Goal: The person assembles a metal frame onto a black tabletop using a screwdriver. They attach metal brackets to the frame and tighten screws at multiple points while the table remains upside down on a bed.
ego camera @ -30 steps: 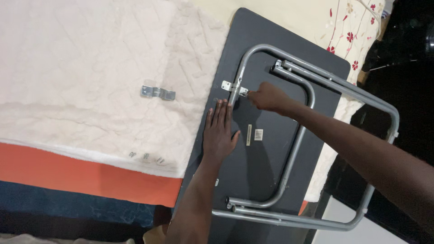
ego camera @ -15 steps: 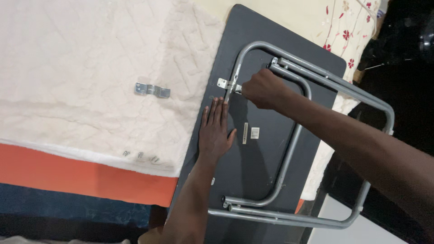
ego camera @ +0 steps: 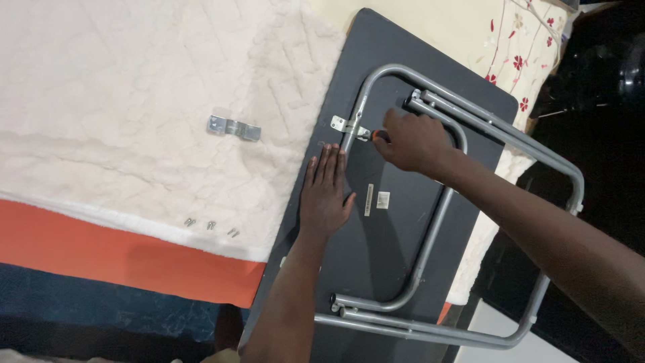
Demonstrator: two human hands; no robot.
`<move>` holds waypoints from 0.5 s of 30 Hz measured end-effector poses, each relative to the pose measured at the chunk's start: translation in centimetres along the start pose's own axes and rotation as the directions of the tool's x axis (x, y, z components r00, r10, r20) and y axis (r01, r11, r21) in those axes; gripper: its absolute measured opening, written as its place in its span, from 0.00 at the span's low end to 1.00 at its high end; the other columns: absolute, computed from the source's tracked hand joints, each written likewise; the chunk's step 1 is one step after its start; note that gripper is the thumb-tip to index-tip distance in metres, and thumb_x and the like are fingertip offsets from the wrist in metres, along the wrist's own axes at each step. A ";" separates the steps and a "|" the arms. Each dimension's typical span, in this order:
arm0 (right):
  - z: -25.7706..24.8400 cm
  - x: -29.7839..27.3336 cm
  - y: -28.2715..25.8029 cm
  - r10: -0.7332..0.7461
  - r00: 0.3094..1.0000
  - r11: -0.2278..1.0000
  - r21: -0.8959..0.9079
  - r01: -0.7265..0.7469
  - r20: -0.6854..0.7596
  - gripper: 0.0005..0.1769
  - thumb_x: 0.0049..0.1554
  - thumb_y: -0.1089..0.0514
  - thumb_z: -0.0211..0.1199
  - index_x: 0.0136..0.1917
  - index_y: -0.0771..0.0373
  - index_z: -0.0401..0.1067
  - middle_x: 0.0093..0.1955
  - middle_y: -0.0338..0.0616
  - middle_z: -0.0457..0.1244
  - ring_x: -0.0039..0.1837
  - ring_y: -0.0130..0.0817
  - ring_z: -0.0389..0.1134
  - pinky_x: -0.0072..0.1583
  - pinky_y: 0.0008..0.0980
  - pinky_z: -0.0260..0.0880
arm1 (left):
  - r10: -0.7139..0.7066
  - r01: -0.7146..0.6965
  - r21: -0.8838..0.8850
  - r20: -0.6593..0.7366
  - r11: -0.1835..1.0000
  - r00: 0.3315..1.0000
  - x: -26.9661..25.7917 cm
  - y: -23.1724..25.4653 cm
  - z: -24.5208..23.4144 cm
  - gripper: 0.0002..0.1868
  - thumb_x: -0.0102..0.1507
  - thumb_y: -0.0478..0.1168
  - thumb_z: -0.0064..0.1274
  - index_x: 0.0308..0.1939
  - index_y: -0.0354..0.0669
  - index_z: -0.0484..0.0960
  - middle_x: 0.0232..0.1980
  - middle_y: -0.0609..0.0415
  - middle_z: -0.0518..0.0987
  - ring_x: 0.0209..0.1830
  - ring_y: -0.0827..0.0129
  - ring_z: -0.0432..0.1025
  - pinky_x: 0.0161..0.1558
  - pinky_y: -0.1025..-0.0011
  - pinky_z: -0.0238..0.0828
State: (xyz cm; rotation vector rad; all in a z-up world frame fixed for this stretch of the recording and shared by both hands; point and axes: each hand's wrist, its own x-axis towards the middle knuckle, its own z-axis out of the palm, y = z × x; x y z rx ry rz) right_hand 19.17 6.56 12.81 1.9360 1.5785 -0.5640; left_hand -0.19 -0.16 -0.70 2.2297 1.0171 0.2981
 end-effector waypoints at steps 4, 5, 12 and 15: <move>0.2 -0.7 -0.8 -0.156 0.985 0.960 -0.245 0.133 -0.077 0.12 0.62 0.55 0.57 0.51 0.67 0.69 0.40 0.48 0.67 0.33 0.35 0.72 0.32 0.36 0.69 | -0.005 0.004 0.030 0.031 1.000 1.000 0.1 -0.1 -0.3 0.54 0.63 0.58 0.55 0.80 0.36 0.41 0.84 0.44 0.46 0.85 0.58 0.38 0.81 0.54 0.32; 0.2 -0.9 -0.8 -0.265 0.954 0.918 -0.341 0.205 -0.140 0.09 0.60 0.59 0.57 0.50 0.67 0.70 0.40 0.48 0.67 0.32 0.32 0.71 0.30 0.34 0.68 | -0.002 0.001 0.027 0.017 1.000 1.000 0.1 -0.2 -0.3 0.54 0.63 0.58 0.55 0.80 0.36 0.41 0.84 0.44 0.46 0.85 0.58 0.38 0.81 0.54 0.32; 0.9 -0.1 -1.2 0.068 0.989 0.992 -0.118 -0.052 0.134 0.32 0.71 0.40 0.42 0.46 0.68 0.74 0.31 0.50 0.67 0.31 0.40 0.69 0.32 0.41 0.68 | 0.030 -0.030 -0.010 -0.048 0.999 0.998 -0.1 -0.2 -0.1 0.53 0.64 0.56 0.56 0.81 0.35 0.43 0.84 0.43 0.46 0.85 0.57 0.38 0.81 0.54 0.32; 2.3 0.5 -1.2 0.037 0.985 0.995 0.089 -0.053 0.168 0.30 0.69 0.43 0.38 0.49 0.64 0.75 0.30 0.54 0.65 0.31 0.44 0.70 0.35 0.50 0.69 | -0.002 0.002 -0.007 0.031 1.000 1.000 0.3 0.0 -0.5 0.54 0.62 0.56 0.56 0.80 0.35 0.43 0.84 0.43 0.46 0.85 0.57 0.38 0.80 0.53 0.31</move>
